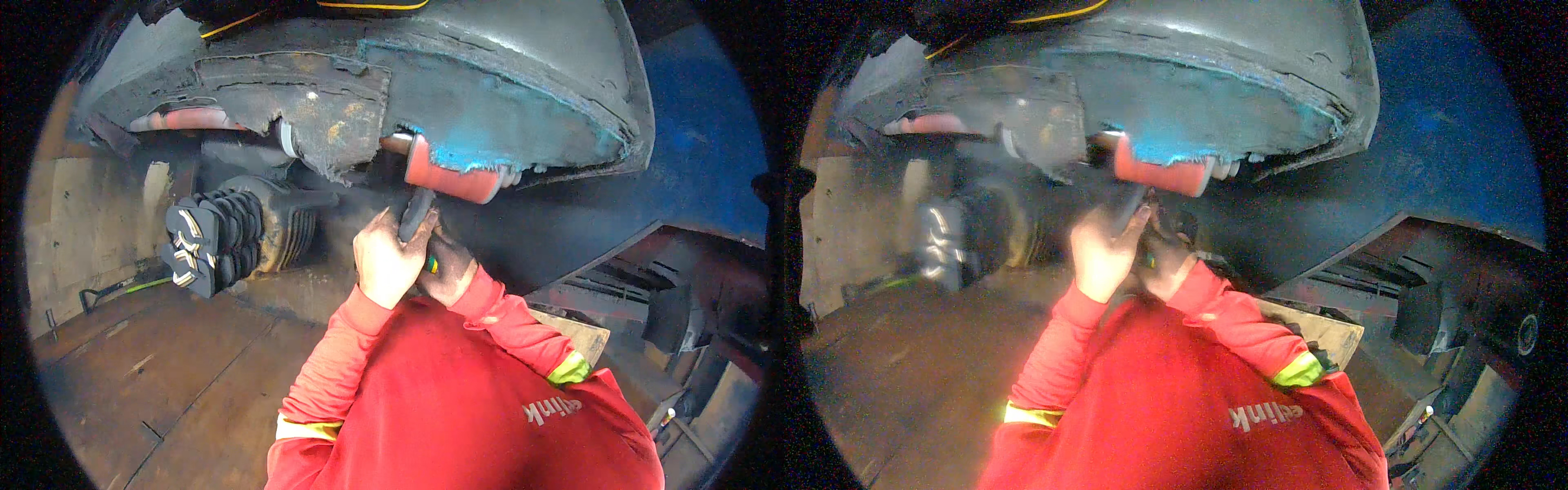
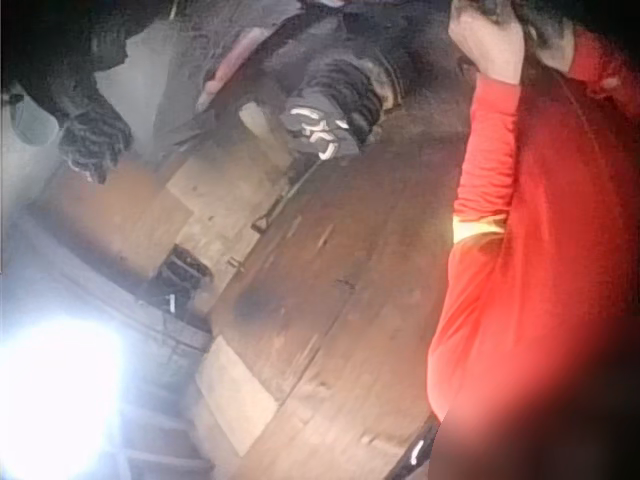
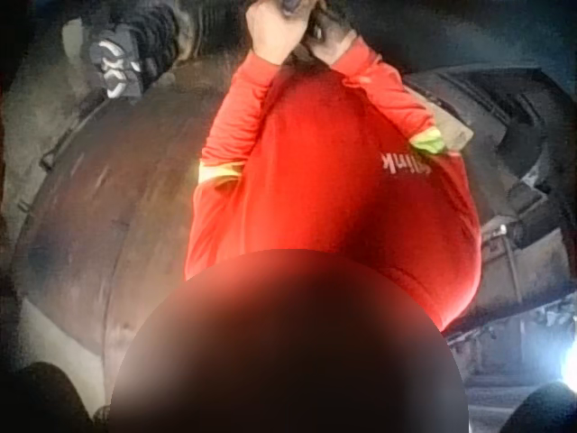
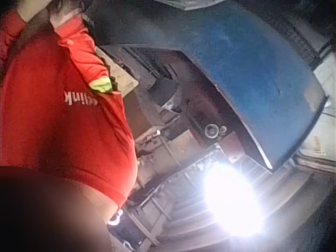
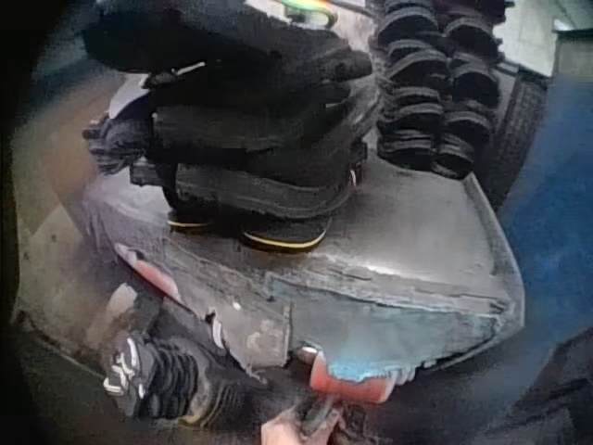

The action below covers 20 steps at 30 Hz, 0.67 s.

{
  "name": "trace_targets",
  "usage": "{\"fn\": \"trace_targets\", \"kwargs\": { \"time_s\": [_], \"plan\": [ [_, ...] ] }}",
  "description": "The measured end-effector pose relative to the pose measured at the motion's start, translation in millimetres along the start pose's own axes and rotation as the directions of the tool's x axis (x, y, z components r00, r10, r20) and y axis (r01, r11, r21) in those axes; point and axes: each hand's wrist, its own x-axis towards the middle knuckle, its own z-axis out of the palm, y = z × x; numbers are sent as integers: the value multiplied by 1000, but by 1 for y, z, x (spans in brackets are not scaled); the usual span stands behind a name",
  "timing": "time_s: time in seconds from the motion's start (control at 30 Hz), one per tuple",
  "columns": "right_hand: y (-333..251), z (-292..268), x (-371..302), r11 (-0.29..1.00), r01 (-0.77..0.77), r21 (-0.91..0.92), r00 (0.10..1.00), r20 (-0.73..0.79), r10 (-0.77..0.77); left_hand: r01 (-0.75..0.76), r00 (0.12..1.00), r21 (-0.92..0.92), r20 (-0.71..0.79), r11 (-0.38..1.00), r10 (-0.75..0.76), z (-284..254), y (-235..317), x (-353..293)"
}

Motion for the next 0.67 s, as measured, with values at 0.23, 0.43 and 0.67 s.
{"fn": "trace_targets", "kwargs": {
  "time_s": [0.23,0.43,0.67],
  "plan": [
    [-29,-5,-3,955,-64,290,998,38,55,-3,1000,115,18,993,1,-13,13,7],
    [-11,-10,12,899,-251,359,968,99,230,22,993,194,113,981,-45,23,-14,24],
    [14,-19,1,987,37,-159,994,-92,-52,173,985,-209,28,962,-171,40,-18,4]
  ]
}}
